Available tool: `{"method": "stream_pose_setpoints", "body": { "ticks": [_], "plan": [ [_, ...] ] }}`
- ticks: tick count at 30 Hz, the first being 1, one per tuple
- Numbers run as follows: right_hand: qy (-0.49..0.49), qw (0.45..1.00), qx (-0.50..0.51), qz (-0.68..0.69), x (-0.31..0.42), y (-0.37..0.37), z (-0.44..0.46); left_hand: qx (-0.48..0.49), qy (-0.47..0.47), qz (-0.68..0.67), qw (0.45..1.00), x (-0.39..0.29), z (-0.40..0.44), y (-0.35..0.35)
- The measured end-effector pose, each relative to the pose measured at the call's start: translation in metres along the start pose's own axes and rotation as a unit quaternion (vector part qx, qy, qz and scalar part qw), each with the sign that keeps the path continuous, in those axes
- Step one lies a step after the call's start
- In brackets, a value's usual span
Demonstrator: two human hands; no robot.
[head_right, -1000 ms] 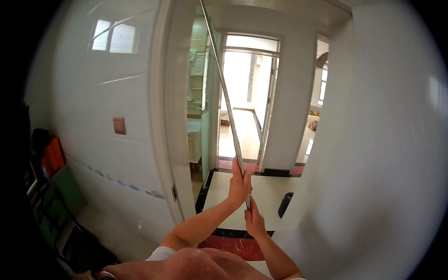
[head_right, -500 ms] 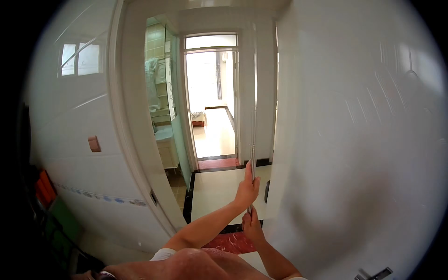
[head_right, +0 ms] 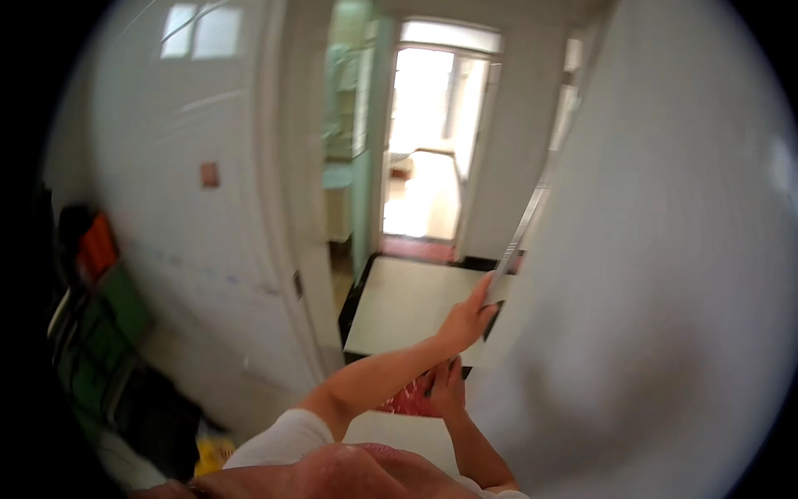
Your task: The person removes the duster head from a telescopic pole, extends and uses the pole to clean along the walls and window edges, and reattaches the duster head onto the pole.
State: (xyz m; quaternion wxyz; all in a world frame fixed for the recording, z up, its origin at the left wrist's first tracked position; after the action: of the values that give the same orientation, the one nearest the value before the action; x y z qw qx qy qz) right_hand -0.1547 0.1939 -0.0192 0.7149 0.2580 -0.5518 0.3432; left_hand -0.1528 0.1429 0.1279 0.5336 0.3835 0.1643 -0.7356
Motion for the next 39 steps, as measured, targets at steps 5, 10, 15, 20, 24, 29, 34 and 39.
{"method": "stream_pose_setpoints", "body": {
  "ticks": [5,10,15,20,24,29,34,39],
  "plan": [
    [0.048,0.997,0.014,0.062,0.035,-0.027,-0.019,0.009,0.003,-0.022,1.0,-0.017,-0.008,0.035],
    [0.008,0.997,0.032,0.066,0.032,-0.064,-0.024,-0.017,-0.007,0.005,1.0,-0.029,-0.009,0.087],
    [0.131,0.991,0.002,0.015,0.038,-0.107,-0.041,-0.018,0.027,-0.017,0.999,-0.027,-0.02,0.146],
    [-0.007,0.997,0.052,0.058,0.013,-0.144,-0.05,-0.087,0.057,-0.048,0.993,-0.002,-0.048,0.203],
    [-0.054,0.996,0.071,0.029,-0.016,-0.159,-0.058,-0.061,0.106,-0.047,0.991,0.016,-0.082,0.236],
    [-0.008,0.996,0.091,-0.018,-0.008,-0.19,-0.072,-0.02,0.142,-0.083,0.986,0.034,-0.093,0.267],
    [-0.039,0.976,0.21,-0.04,-0.005,-0.228,-0.062,-0.078,0.116,-0.068,0.988,0.049,-0.081,0.309],
    [0.068,0.951,0.286,0.097,0.028,-0.289,-0.03,-0.16,0.106,-0.047,0.98,0.078,-0.064,0.36]
  ]
}}
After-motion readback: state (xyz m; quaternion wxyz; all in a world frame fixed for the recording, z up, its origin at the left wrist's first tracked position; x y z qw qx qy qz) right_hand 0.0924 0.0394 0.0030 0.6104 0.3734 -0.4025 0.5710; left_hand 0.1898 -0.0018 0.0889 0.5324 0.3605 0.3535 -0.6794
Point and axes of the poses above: each hand's wrist, its own z-axis towards the middle knuckle, its own y-axis out of the back of the hand, x = y × z, the point moved 6 cm from there along z, towards the middle knuckle, and after that the axes turned 10 degrees about -x, right-handed, at the moved point
